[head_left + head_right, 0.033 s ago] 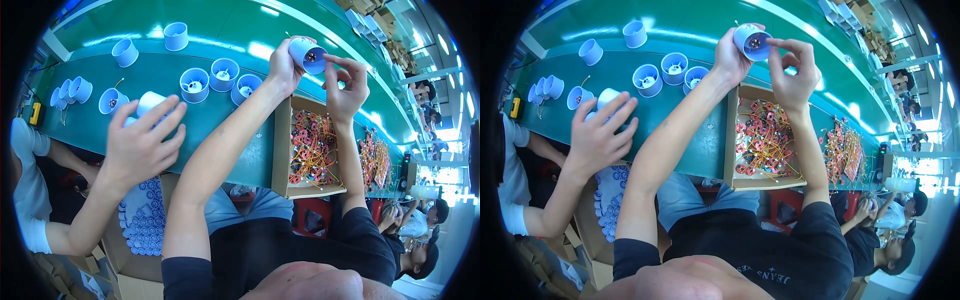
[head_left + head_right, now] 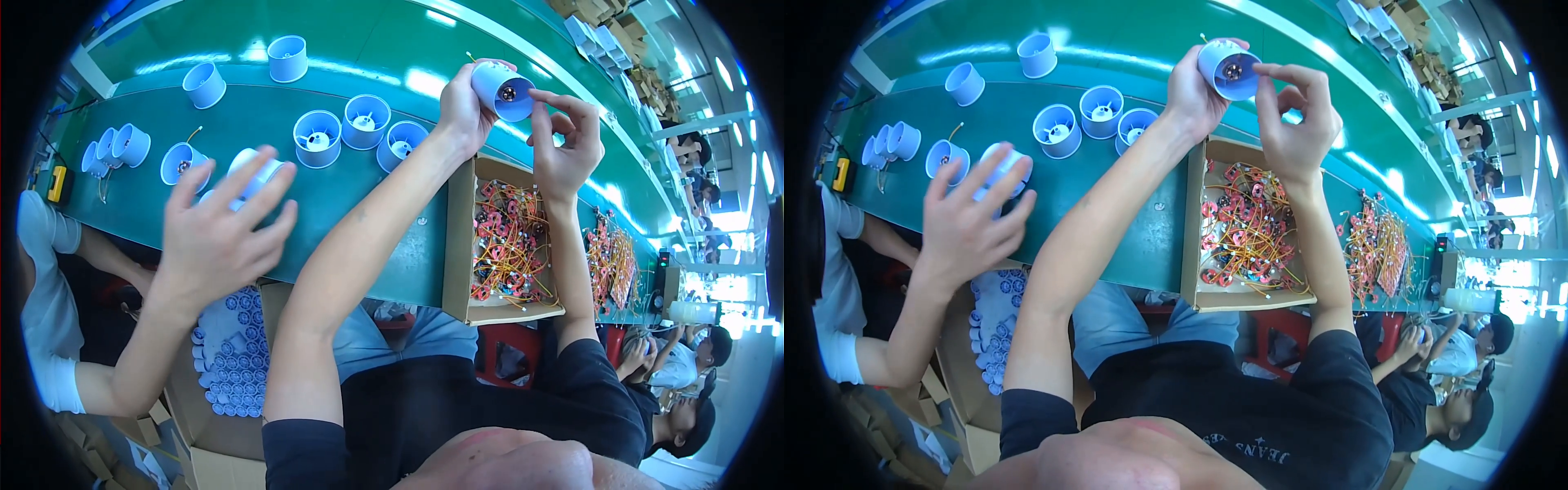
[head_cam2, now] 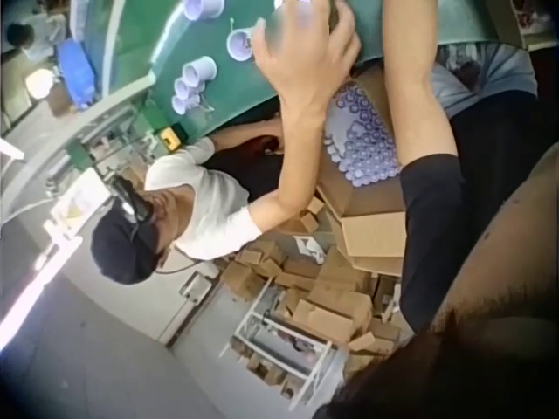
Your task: Sorting and placing small colorful components into plastic cups on an assembly line.
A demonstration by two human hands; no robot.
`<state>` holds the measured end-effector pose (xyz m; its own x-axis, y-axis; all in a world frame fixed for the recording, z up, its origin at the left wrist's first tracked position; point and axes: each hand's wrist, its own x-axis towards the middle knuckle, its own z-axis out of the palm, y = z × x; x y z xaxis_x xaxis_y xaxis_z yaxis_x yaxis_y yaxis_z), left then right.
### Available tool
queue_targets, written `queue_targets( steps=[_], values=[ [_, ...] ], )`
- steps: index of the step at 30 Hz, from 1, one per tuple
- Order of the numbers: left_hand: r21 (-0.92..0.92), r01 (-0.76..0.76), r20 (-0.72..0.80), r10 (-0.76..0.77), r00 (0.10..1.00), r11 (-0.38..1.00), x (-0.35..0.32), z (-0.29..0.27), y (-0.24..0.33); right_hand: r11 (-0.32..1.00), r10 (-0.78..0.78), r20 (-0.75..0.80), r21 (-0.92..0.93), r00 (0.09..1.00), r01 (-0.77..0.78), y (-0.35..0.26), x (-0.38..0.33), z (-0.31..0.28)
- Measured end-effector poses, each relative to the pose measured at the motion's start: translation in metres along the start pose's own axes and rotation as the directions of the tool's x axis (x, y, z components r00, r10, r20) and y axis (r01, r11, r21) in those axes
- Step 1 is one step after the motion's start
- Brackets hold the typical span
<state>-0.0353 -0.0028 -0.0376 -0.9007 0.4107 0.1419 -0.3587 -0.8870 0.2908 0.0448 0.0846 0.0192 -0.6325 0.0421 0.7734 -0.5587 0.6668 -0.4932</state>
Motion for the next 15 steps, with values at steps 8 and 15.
queue_targets(
  steps=[8,15],
  values=[
    [0.033,-0.035,0.08,0.032,0.996,0.999,0.004,-0.005,-0.002,0.934,-0.062,0.215,-0.332,0.975,0.133,-0.018,0.007,-0.008],
    [0.144,0.01,0.148,-0.031,0.989,0.99,-0.004,0.011,0.005,0.927,-0.075,0.231,-0.342,0.97,0.154,-0.019,0.015,-0.021]
  ],
)
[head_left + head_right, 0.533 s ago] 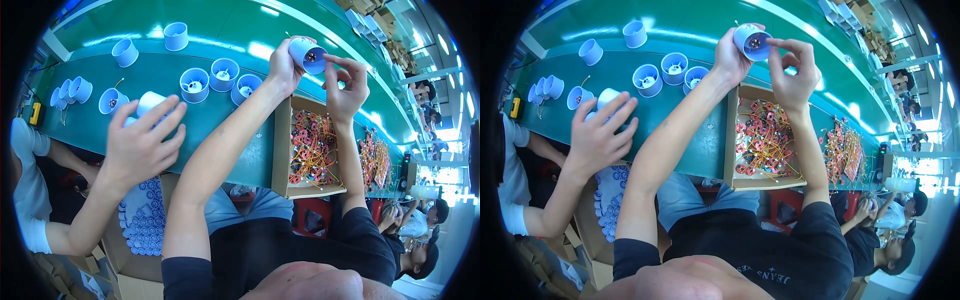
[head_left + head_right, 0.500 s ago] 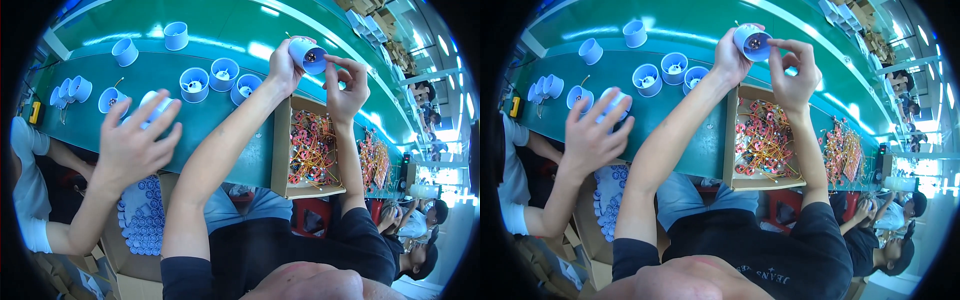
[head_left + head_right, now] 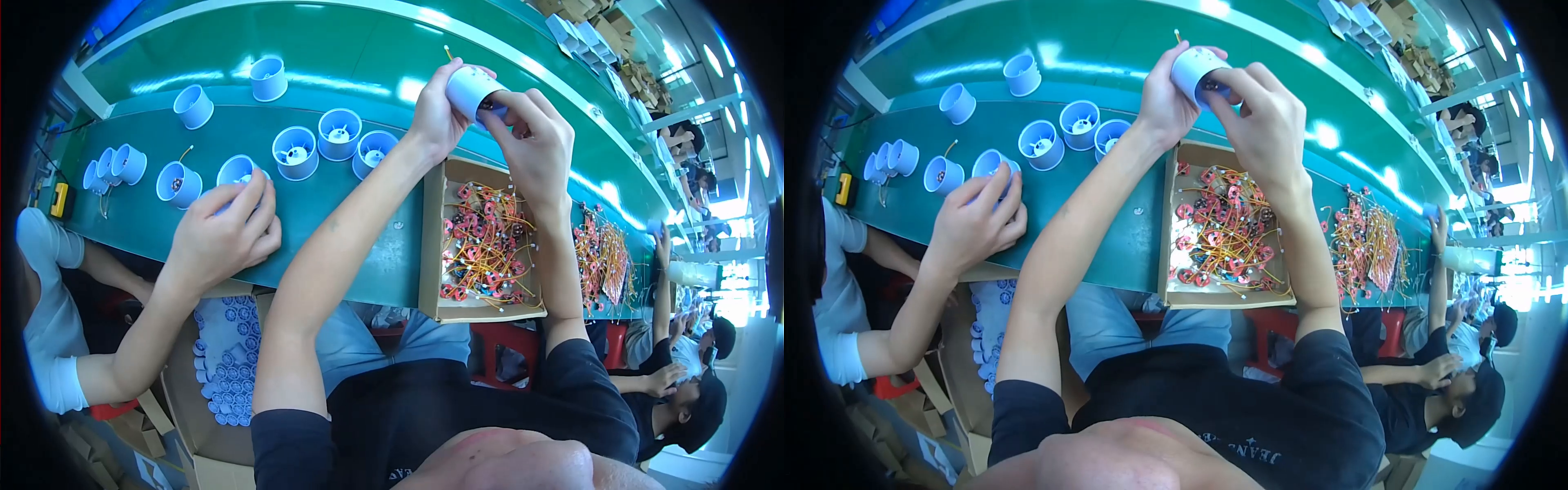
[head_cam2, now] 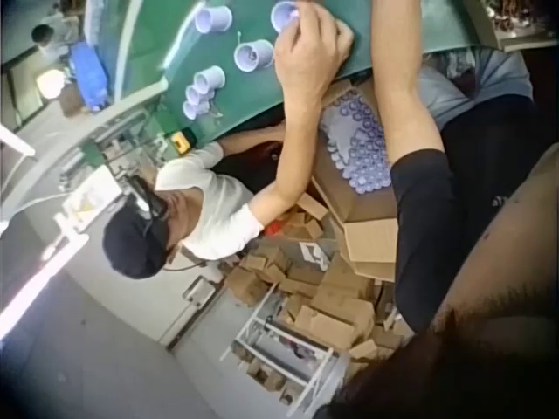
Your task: Sorting and placing small colorful components into plastic cups on an assembly line.
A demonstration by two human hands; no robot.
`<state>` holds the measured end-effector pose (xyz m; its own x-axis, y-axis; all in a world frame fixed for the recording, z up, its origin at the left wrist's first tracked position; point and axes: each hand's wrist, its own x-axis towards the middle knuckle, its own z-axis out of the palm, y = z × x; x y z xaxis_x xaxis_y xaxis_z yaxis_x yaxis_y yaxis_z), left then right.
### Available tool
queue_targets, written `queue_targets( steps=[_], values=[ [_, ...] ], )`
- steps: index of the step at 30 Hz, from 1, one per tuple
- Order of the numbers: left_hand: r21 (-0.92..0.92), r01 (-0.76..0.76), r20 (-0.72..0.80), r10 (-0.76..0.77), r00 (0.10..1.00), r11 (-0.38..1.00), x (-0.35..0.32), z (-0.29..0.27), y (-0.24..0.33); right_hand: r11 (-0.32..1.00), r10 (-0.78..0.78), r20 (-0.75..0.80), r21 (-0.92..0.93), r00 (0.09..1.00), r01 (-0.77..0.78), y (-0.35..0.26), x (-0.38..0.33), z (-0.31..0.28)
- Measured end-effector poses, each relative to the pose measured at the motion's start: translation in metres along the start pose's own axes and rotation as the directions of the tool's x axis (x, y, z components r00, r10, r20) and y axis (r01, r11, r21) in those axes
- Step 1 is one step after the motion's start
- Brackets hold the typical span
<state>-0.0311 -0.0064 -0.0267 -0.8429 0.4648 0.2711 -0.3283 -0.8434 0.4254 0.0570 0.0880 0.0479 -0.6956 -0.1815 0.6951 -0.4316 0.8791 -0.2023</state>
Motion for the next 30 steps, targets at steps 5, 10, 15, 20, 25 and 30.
queue_targets(
  steps=[5,10,15,20,25,30],
  values=[
    [0.107,0.096,0.057,-0.103,0.993,0.99,-0.005,0.006,0.004,0.993,-0.014,0.161,0.115,0.987,-0.005,0.009,0.005,-0.02],
    [0.13,0.096,0.014,-0.099,0.995,0.987,-0.007,0.008,0.009,0.979,0.097,0.146,0.163,0.984,-0.121,0.002,0.008,-0.042],
    [0.146,0.018,0.145,-0.04,0.989,0.989,-0.01,0.013,0.003,0.996,0.081,0.138,-0.031,0.987,-0.078,-0.004,-0.001,-0.041],
    [0.117,0.023,0.069,-0.031,0.997,0.993,-0.013,0.017,-0.002,0.999,0.045,0.047,-0.018,0.998,-0.044,-0.003,-0.006,-0.036],
    [0.075,0.061,0.071,-0.066,0.995,0.995,-0.014,0.017,-0.001,0.996,0.058,0.038,0.071,0.998,-0.061,-0.01,-0.003,-0.051],
    [0.019,0.132,0.039,-0.133,0.99,0.991,-0.016,0.023,0.002,0.994,0.0,0.078,0.109,0.997,-0.009,-0.002,0.001,-0.045]
  ],
)
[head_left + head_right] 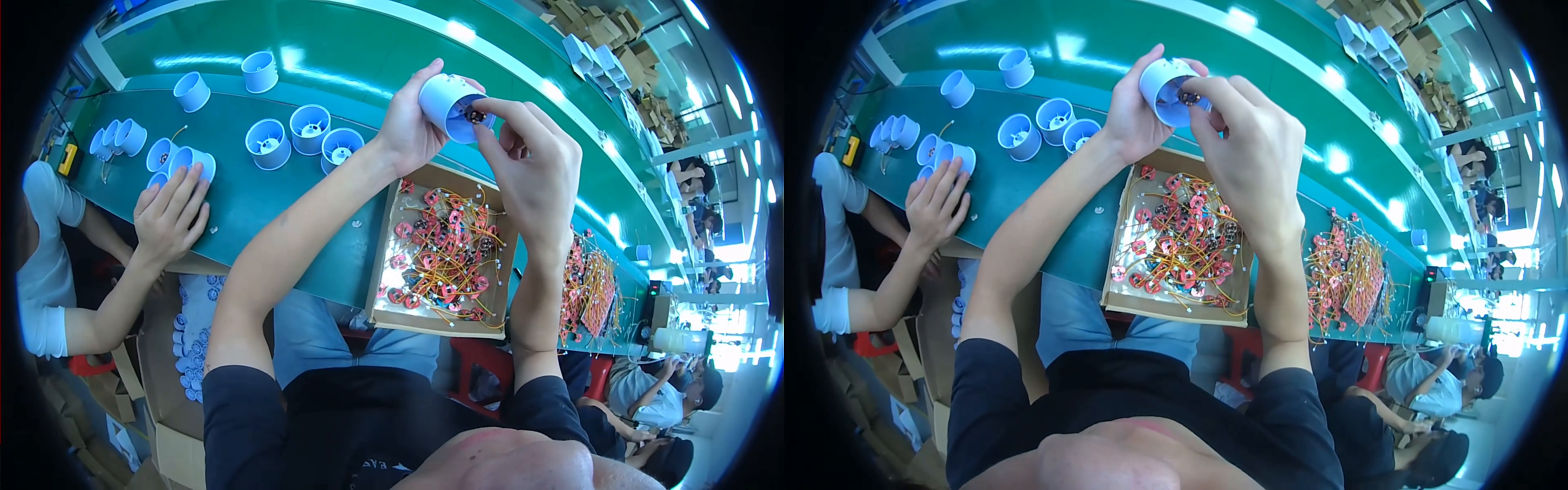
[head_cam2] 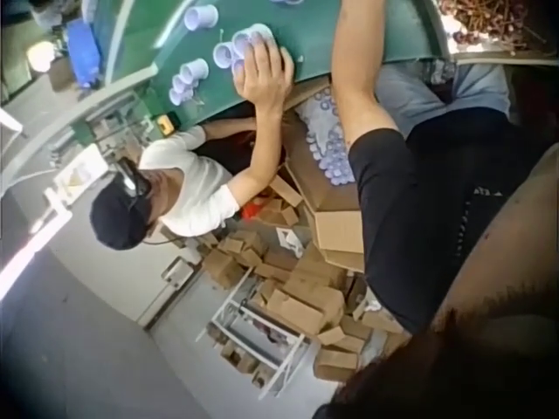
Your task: Sorting and placing small colorful components into plastic cups on an assembly line.
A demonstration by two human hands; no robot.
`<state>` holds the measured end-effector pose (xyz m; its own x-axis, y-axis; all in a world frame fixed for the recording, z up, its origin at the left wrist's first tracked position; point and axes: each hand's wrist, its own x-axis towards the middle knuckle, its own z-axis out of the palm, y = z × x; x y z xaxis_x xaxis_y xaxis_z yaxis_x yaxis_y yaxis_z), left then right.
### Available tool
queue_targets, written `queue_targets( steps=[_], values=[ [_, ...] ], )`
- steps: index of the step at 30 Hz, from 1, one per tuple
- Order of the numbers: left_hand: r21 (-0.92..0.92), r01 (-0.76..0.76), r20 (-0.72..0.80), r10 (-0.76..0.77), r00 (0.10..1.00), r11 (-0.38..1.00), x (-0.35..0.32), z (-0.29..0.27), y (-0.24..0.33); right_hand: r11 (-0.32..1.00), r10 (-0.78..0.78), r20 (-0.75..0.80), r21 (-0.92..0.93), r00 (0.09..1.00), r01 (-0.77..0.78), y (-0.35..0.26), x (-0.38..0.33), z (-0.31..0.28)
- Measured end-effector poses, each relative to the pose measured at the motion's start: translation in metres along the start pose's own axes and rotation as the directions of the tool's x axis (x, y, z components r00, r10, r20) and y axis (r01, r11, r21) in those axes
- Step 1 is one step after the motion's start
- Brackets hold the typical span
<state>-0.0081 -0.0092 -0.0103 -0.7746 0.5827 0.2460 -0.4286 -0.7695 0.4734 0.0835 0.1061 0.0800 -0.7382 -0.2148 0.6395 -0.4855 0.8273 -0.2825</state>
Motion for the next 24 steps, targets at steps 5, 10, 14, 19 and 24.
queue_targets(
  steps=[5,10,14,19,24],
  values=[
    [-0.018,0.066,-0.003,-0.066,0.998,0.998,-0.001,0.003,0.0,0.999,0.037,0.032,0.0,0.999,-0.037,0.006,-0.001,0.005],
    [0.017,0.014,0.034,-0.014,0.999,1.0,0.0,-0.003,-0.002,0.992,0.078,0.086,0.09,0.993,-0.086,0.005,0.002,0.004],
    [0.051,-0.035,0.047,0.032,0.998,0.998,0.002,-0.005,-0.003,0.993,0.103,0.047,0.051,0.994,-0.105,0.0,0.001,0.007],
    [0.111,-0.047,0.024,0.045,0.999,0.993,0.0,-0.004,0.002,0.994,0.1,-0.024,-0.036,0.995,-0.101,0.004,-0.001,0.015],
    [0.128,0.003,0.005,-0.004,1.0,0.992,0.0,0.002,0.004,0.982,0.187,0.0,0.042,0.982,-0.187,0.003,0.001,0.006]
  ],
)
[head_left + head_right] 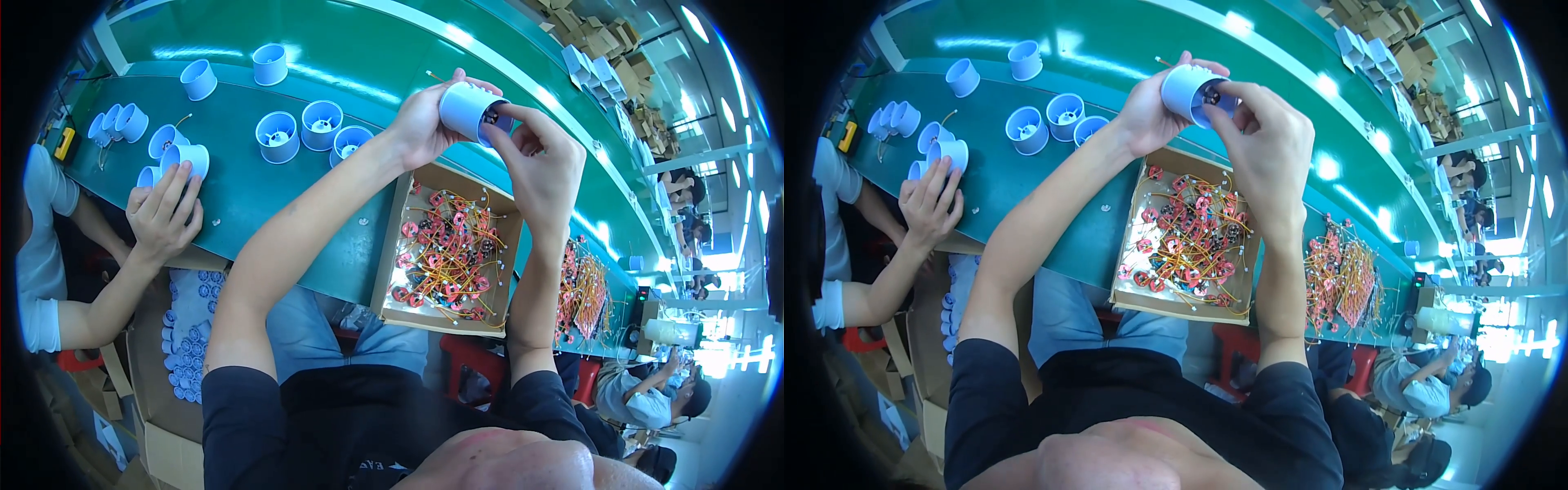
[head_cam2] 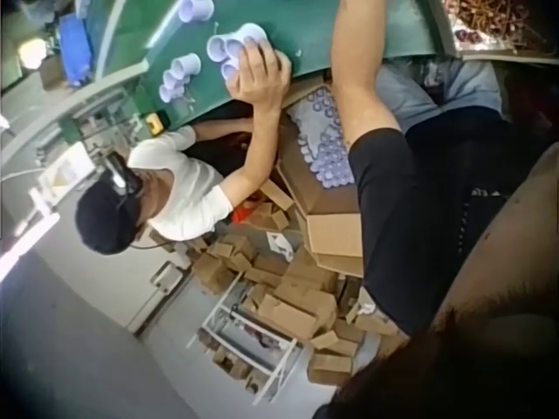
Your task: Sorting and placing small colorful components into plastic cups on an assembly line.
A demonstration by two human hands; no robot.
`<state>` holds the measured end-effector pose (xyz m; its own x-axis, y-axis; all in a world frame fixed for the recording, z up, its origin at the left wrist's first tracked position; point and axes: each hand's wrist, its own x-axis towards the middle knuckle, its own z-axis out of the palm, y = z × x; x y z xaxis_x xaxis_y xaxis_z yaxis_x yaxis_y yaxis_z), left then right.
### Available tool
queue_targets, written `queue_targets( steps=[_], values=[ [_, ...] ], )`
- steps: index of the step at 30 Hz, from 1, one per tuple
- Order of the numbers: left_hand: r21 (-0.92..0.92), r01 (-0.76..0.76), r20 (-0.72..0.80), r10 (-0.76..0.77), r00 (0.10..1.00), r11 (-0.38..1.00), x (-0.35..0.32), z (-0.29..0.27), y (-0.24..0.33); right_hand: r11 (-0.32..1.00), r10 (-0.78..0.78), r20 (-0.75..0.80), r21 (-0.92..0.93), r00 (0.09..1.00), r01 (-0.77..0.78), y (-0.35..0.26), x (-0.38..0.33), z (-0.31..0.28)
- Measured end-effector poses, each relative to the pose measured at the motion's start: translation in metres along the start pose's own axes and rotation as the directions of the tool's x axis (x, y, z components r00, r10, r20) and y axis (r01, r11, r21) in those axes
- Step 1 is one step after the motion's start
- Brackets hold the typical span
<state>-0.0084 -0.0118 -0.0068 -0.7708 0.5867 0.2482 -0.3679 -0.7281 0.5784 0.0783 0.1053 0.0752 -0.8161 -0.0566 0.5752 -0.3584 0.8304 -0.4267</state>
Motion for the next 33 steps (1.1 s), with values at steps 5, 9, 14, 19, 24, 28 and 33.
queue_targets(
  steps=[5,9,14,19,24,28,33],
  values=[
    [0.018,0.021,-0.009,-0.02,1.0,1.0,0.0,0.0,-0.001,0.989,-0.146,0.039,-0.032,0.988,0.147,0.003,0.002,-0.005],
    [-0.008,0.075,-0.011,-0.075,0.997,0.997,0.0,-0.006,-0.003,0.976,-0.2,0.08,-0.071,0.977,0.205,0.002,0.0,-0.005],
    [-0.009,0.08,0.05,-0.079,0.996,0.997,0.001,-0.006,-0.006,0.98,-0.18,0.126,-0.066,0.976,0.189,0.003,0.0,-0.011],
    [-0.019,0.106,0.041,-0.105,0.994,0.994,0.001,-0.005,-0.008,0.984,-0.17,0.165,-0.029,0.972,0.177,0.003,0.001,-0.015],
    [-0.028,0.102,0.057,-0.1,0.993,0.994,0.003,-0.011,-0.01,0.979,-0.183,0.152,-0.065,0.971,0.195,-0.001,-0.002,-0.008],
    [-0.078,0.134,0.067,-0.129,0.989,0.988,0.002,-0.01,-0.008,0.974,-0.131,0.121,-0.168,0.984,0.151,-0.002,-0.003,-0.001],
    [-0.239,0.212,0.17,-0.174,0.97,0.948,-0.001,-0.01,-0.009,0.977,-0.122,0.109,-0.161,0.987,0.139,-0.001,-0.005,0.002]
  ],
)
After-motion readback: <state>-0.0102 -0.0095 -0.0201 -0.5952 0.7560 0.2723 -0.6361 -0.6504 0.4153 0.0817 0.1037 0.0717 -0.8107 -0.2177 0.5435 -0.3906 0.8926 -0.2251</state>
